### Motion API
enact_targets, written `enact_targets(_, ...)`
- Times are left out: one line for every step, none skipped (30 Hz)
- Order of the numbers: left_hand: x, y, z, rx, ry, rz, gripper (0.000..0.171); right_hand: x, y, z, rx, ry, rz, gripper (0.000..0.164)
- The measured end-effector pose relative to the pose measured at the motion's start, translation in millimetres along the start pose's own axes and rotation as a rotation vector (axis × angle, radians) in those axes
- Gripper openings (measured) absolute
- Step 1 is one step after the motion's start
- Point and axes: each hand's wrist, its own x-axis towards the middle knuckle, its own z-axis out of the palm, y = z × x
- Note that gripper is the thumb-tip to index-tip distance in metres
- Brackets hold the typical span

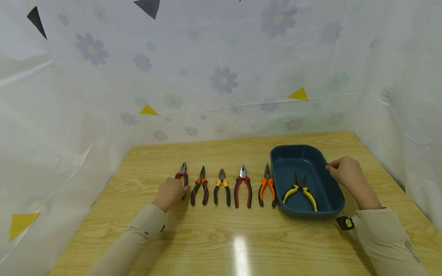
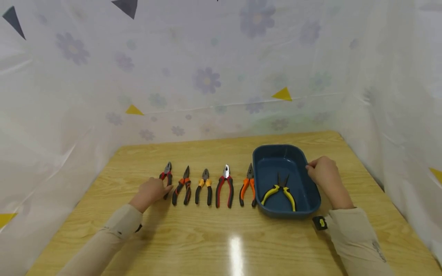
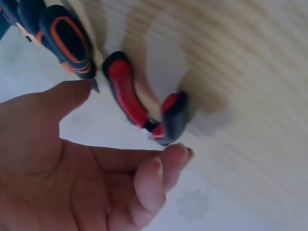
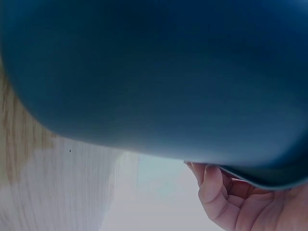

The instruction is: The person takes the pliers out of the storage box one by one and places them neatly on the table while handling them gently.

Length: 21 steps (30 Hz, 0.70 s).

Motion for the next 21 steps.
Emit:
enact_targets(-2.1, 2.9, -2.3, 0.008, -0.003, -0.017, 0.056, 0, 0, 0, -0.002, 0.0, 0.0, 0.032)
enact_targets(-4.4, 5.9, -4.8, 0.013, 0.002, -0.029, 0.056, 0, 0, 1, -0.002, 0.0, -0.001, 0.032)
enact_targets(-7.1, 9.2, -7.8, 0.014, 0.004, -0.037, 0.056, 0, 0, 1, -0.004, 0.0, -0.003, 0.032)
enact_targets(-9.4, 12.3, -10.3, 0.012, 0.01, -0.04, 0.054, -1, 0, 1, -0.003, 0.0, -0.003, 0.032)
enact_targets(-11.9, 15.4, -13.1, 0.008, 0.018, -0.035, 0.053, -1, 1, 2, -0.003, 0.002, -0.005, 0.031)
enact_targets(-14.3, 19.2, -16.4, 0.0, 0.027, -0.025, 0.052, -1, 1, 2, -0.002, 0.003, -0.006, 0.031)
enact_targets(-17.1, 23.4, -20.4, -0.011, 0.038, -0.008, 0.051, -2, 1, 2, 0.0, 0.004, -0.008, 0.031)
enact_targets(-19.7, 27.8, -23.8, -0.009, 0.069, 0.024, 0.05, -2, 1, 3, 0.004, 0.007, -0.01, 0.031)
enact_targets(-22.1, 32.6, -27.3, 0.014, 0.108, 0.066, 0.05, -2, 1, 3, 0.007, 0.009, -0.009, 0.03)
enact_targets(-24.8, 38.2, -31.1, 0.014, 0.149, 0.093, 0.048, -2, 1, 3, 0.008, 0.012, -0.009, 0.03)
enact_targets(-27.3, 44.3, -35.3, 0.017, 0.194, 0.126, 0.047, -2, 1, 3, 0.008, 0.015, -0.01, 0.03)
enact_targets(-29.4, 50.8, -39.0, 0.023, 0.234, 0.152, 0.046, -2, 1, 3, 0.007, 0.018, -0.01, 0.03)
enact_targets(-31.6, 57.3, -42.3, 0.041, 0.279, 0.178, 0.045, -2, 1, 3, 0.006, 0.019, -0.011, 0.03)
enact_targets(-33.0, 63.7, -44.9, 0.054, 0.324, 0.203, 0.043, -1, 0, 2, 0.004, 0.02, -0.013, 0.031)
enact_targets(-34.2, 70.5, -47.6, 0.045, 0.347, 0.215, 0.042, -1, 0, 2, 0.0, 0.021, -0.015, 0.031)
enact_targets(-34.5, 77.4, -49.2, 0.021, 0.361, 0.225, 0.04, -1, 0, 2, -0.002, 0.022, -0.017, 0.031)
enact_targets(-34.7, 84.1, -50.7, 0.019, 0.379, 0.245, 0.039, 0, 0, 2, -0.003, 0.024, -0.019, 0.031)
enact_targets(-34.3, 90.3, -51.6, 0.03, 0.391, 0.275, 0.038, 0, 0, 2, -0.004, 0.024, -0.022, 0.031)
enact_targets(-34.1, 96.7, -52.4, 0.021, 0.402, 0.3, 0.037, 0, -1, 1, -0.005, 0.024, -0.022, 0.031)
enact_targets(-34.0, 103.2, -53.3, 0.001, 0.406, 0.321, 0.036, 0, -1, 1, -0.004, 0.025, -0.022, 0.031)
enact_targets(-33.7, 110.0, -53.9, -0.013, 0.409, 0.339, 0.036, 0, -1, 1, -0.004, 0.024, -0.021, 0.031)
